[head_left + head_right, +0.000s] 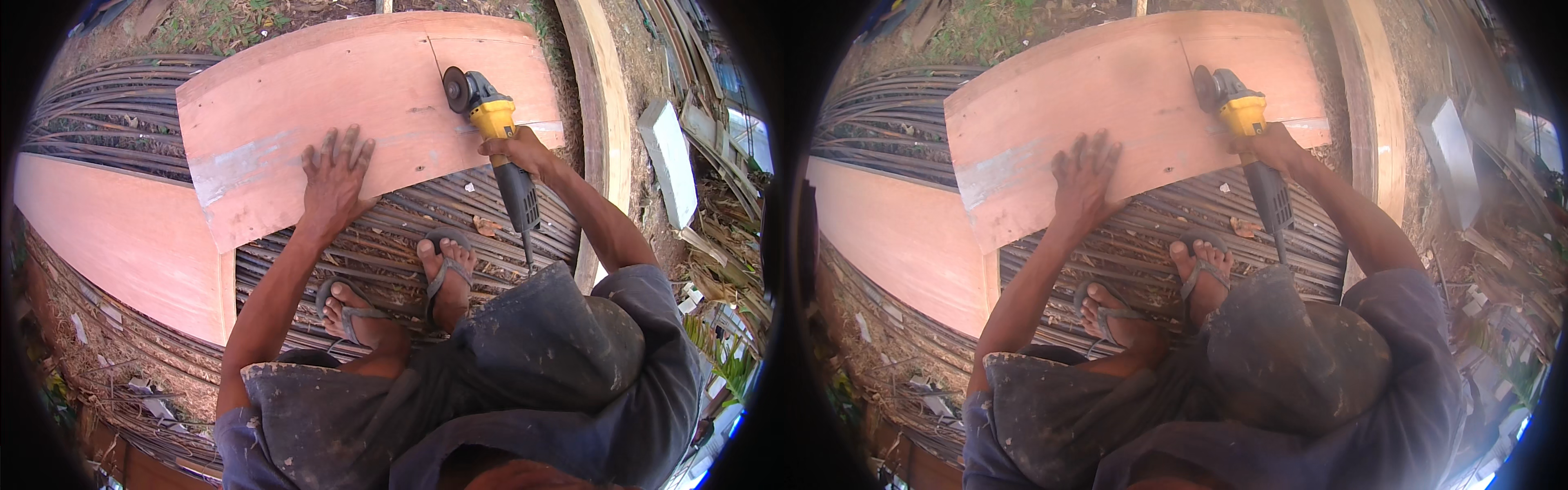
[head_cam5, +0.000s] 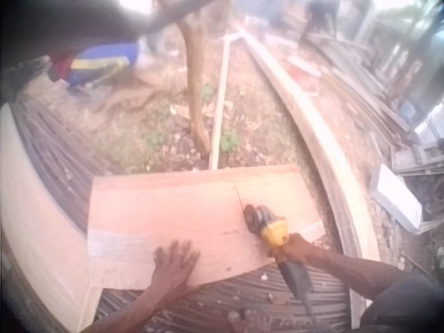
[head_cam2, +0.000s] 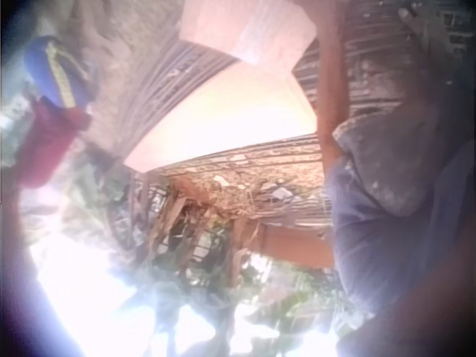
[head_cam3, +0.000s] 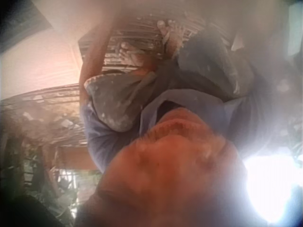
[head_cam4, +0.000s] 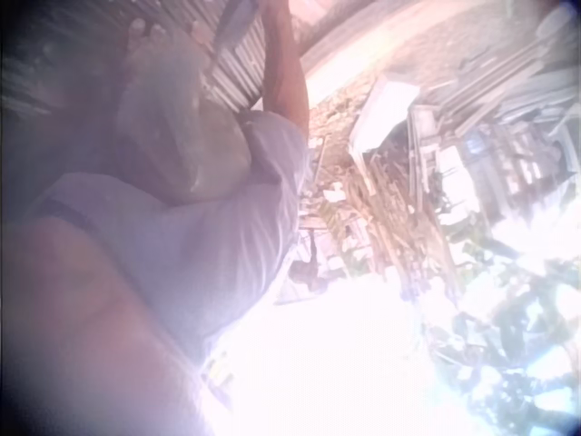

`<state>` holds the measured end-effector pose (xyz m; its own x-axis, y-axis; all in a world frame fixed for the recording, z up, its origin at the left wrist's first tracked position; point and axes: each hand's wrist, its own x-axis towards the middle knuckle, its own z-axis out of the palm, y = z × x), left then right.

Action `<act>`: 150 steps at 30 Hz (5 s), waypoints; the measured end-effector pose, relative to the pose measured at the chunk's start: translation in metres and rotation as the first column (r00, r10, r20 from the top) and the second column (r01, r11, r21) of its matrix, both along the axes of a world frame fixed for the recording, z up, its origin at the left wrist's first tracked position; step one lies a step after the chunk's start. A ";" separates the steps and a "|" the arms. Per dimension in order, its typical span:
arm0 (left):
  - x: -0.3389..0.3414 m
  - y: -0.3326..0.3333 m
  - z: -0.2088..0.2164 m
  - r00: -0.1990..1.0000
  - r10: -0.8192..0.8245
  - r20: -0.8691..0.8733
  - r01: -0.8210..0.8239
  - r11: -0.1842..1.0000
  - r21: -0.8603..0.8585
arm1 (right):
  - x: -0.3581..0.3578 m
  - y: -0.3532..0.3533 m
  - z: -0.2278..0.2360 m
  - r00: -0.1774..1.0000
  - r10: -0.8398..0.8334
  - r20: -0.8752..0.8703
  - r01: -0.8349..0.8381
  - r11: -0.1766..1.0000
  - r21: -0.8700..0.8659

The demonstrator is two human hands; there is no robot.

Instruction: The person assembles wooden planks by aligning them, hammering nails to join them, and then uses an angle grinder to cut a larger curved wooden piece. The person handles nails, a hammer, and the angle grinder to complete the assembly and cutting steps.

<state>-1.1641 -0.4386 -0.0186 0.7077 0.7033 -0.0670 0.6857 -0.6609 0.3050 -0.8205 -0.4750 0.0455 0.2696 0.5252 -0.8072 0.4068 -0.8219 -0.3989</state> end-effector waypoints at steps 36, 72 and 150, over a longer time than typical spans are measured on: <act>0.003 0.000 0.005 0.996 0.025 -0.089 -0.028 0.999 -0.028 | -0.006 -0.021 0.011 1.000 -0.005 0.011 0.005 1.000 -0.024; 0.001 0.001 0.003 0.999 0.026 -0.035 -0.027 0.999 -0.032 | -0.015 -0.034 0.012 0.999 -0.055 0.000 0.055 0.998 0.020; 0.090 -0.090 0.064 0.548 0.825 0.140 0.157 0.062 -0.986 | -0.063 -0.021 0.006 0.601 -0.641 -0.477 0.799 0.472 0.372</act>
